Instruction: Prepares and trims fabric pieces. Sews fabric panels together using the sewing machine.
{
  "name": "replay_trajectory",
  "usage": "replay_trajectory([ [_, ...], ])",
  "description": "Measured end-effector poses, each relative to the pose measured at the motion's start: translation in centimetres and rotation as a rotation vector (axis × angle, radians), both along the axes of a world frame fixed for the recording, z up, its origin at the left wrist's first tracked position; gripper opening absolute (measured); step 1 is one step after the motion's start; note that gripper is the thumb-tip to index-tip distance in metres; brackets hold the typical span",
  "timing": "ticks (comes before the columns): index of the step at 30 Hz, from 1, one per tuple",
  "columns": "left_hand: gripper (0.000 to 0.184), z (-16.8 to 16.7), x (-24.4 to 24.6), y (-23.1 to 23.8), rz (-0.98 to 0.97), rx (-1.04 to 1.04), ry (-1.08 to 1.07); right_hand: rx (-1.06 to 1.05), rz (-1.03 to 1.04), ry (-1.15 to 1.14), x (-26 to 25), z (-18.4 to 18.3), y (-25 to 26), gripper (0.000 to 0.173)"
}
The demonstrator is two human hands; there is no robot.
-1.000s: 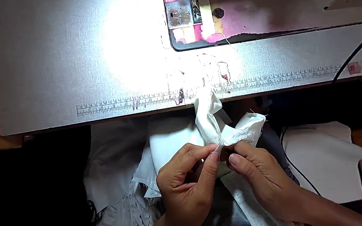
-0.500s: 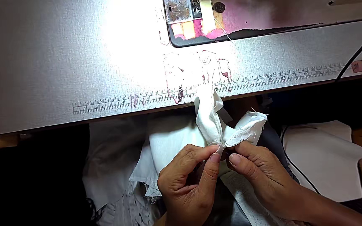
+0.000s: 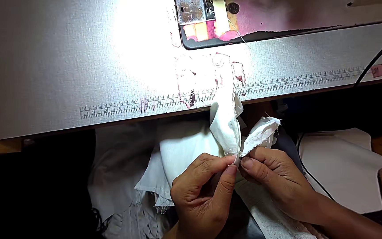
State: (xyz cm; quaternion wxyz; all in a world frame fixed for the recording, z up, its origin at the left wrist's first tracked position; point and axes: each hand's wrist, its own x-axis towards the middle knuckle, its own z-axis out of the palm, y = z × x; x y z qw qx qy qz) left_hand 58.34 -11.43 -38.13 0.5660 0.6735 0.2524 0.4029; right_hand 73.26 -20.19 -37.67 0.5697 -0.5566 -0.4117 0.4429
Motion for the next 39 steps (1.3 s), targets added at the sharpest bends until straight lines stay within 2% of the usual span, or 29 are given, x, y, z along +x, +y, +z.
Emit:
replay_trajectory([
  [7,0.011,0.0,0.0,0.0,-0.002,0.006,0.005,-0.001,0.018,-0.036,0.3,0.0,0.0,0.032],
  [10,0.011,-0.1,0.0,0.3,0.009,0.019,0.016,0.143,0.012,-0.054,0.9,0.4,-0.2,0.034],
  [12,0.011,0.0,-0.2,0.6,0.037,0.031,0.03,0.229,-0.052,-0.258,1.7,1.0,-0.3,0.028],
  [13,0.011,0.1,-0.3,0.8,0.044,0.039,0.036,0.217,-0.116,-0.449,2.2,1.1,-0.2,0.034],
  [14,0.011,0.2,-0.3,1.0,0.047,0.048,0.041,0.175,-0.178,-0.646,2.6,1.1,0.1,0.052],
  [15,0.011,0.3,-0.3,1.1,0.047,0.061,0.046,0.139,-0.205,-0.802,2.9,0.9,0.5,0.061],
  [16,0.01,0.3,-0.3,1.3,0.045,0.086,0.052,0.12,-0.195,-0.903,3.2,0.7,1.0,0.053],
  [18,0.01,0.2,-0.3,1.9,0.035,0.167,0.077,0.155,-0.106,-0.984,3.3,0.8,1.7,0.017],
  [19,0.01,0.1,-0.5,2.4,0.032,0.218,0.091,0.205,-0.051,-0.985,3.4,1.0,1.8,0.014],
  [21,0.007,0.1,-1.5,3.6,0.04,0.289,0.133,0.248,0.017,-0.916,5.0,0.9,1.6,0.015],
  [23,0.007,0.4,-2.2,4.5,0.0,0.284,0.173,0.167,-0.054,-0.828,7.7,0.0,1.7,0.012],
  [25,0.011,0.0,-1.5,4.5,-0.037,0.23,0.213,0.082,-0.115,-0.808,8.3,-0.8,2.2,0.01],
  [27,0.009,0.1,-0.7,4.7,-0.053,0.091,0.221,-0.004,-0.143,-0.831,8.1,-1.1,2.2,0.007],
  [28,0.008,0.3,-0.4,4.7,-0.057,0.024,0.21,-0.059,-0.184,-0.843,7.9,-0.9,2.0,0.01],
  [30,0.012,0.6,0.0,4.3,-0.046,-0.044,0.186,-0.111,-0.312,-0.847,7.4,-0.2,0.8,0.038],
  [31,0.011,0.6,0.2,4.1,-0.025,-0.046,0.168,-0.079,-0.382,-0.824,7.0,0.3,0.2,0.046],
  [32,0.008,0.5,0.4,4.0,0.002,-0.038,0.155,-0.015,-0.415,-0.788,6.2,1.0,-0.5,0.046],
  [33,0.008,0.5,0.5,3.9,0.019,-0.031,0.143,0.047,-0.387,-0.692,5.0,1.6,-1.2,0.043],
  [36,0.012,0.6,0.8,3.5,0.02,-0.049,0.124,0.181,-0.039,-0.232,0.9,1.9,-1.5,0.045],
  [37,0.014,0.7,0.9,3.4,0.008,-0.066,0.119,0.155,0.035,-0.127,0.2,1.3,-1.0,0.042],
  [39,0.016,0.7,1.0,3.2,-0.022,-0.109,0.102,0.071,0.033,0.027,-0.4,0.1,0.3,0.035],
])
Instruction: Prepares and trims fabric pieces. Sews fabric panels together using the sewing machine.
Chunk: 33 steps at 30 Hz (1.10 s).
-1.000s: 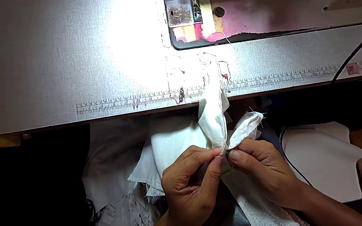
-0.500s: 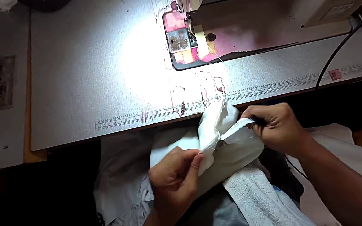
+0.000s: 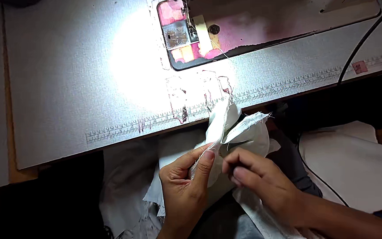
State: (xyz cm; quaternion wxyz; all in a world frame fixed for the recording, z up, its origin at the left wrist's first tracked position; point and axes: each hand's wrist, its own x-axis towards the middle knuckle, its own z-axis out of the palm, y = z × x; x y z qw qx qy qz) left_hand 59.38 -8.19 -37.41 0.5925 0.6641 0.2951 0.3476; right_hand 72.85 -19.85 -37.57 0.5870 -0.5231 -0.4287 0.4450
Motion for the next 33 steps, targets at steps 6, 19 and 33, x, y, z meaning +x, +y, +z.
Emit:
replay_trajectory([
  [6,0.019,0.5,-0.3,-0.6,-0.011,-0.108,-0.072,0.02,-0.144,-0.013,0.0,-0.6,1.1,0.027],
  [19,0.019,0.4,-0.5,-1.0,-0.004,-0.15,-0.124,0.052,-0.145,-0.089,0.1,-0.3,1.0,0.028],
  [33,0.019,-0.2,-0.5,-1.4,-0.044,-0.143,-0.157,0.092,-0.14,0.022,0.8,-0.1,1.3,0.024],
])
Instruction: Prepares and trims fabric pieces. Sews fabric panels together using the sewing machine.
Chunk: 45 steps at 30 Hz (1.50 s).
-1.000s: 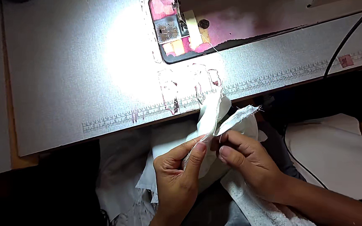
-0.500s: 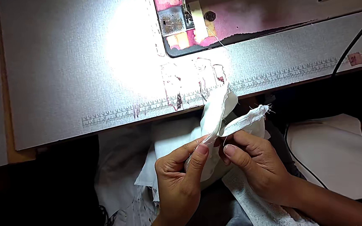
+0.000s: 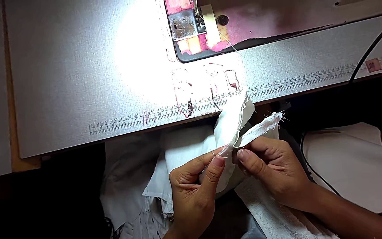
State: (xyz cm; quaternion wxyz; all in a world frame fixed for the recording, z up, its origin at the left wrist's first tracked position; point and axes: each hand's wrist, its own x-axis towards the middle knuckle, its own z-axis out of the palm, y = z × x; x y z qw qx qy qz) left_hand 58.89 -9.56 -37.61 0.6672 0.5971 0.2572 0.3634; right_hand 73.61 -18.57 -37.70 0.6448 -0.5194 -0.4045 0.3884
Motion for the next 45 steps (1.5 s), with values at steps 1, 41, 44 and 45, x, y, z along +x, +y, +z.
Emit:
replay_trajectory([
  [1,0.019,0.0,0.0,0.1,0.016,-0.009,0.006,0.028,0.026,0.018,0.3,0.2,-0.1,0.023],
  [41,0.017,1.3,2.4,1.4,-0.09,0.07,-0.265,0.033,-0.158,-0.32,0.4,2.0,-1.1,0.04],
  [44,0.017,1.2,2.3,1.2,-0.082,0.09,-0.251,0.025,-0.178,-0.379,0.6,1.8,-1.0,0.039],
  [45,0.017,1.1,2.3,1.2,-0.082,0.099,-0.246,0.023,-0.175,-0.393,0.7,1.7,-1.0,0.039],
])
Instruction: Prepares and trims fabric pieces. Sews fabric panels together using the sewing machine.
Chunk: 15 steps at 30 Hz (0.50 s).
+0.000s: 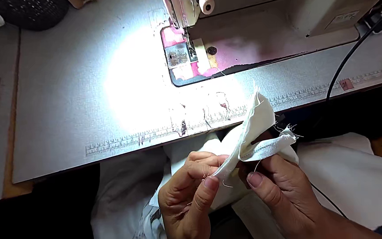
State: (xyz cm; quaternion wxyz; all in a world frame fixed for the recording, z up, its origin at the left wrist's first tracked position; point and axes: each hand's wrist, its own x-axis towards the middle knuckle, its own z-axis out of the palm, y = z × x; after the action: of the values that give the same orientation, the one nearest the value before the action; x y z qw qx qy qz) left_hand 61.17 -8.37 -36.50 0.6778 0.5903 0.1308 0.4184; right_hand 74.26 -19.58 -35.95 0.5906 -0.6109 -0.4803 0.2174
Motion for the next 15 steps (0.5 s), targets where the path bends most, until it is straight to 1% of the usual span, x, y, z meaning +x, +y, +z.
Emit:
replay_trajectory([
  [7,0.017,-0.38,-0.37,0.19,-0.013,-0.005,0.002,-0.019,0.041,0.036,0.13,0.15,0.32,0.039],
  [11,0.016,-0.48,-0.42,0.5,-0.021,0.025,0.003,-0.05,0.045,0.013,0.33,0.5,0.44,0.039],
  [15,0.017,-0.63,-0.45,0.66,-0.039,0.051,0.016,-0.059,0.055,0.059,0.62,0.88,0.5,0.036],
])
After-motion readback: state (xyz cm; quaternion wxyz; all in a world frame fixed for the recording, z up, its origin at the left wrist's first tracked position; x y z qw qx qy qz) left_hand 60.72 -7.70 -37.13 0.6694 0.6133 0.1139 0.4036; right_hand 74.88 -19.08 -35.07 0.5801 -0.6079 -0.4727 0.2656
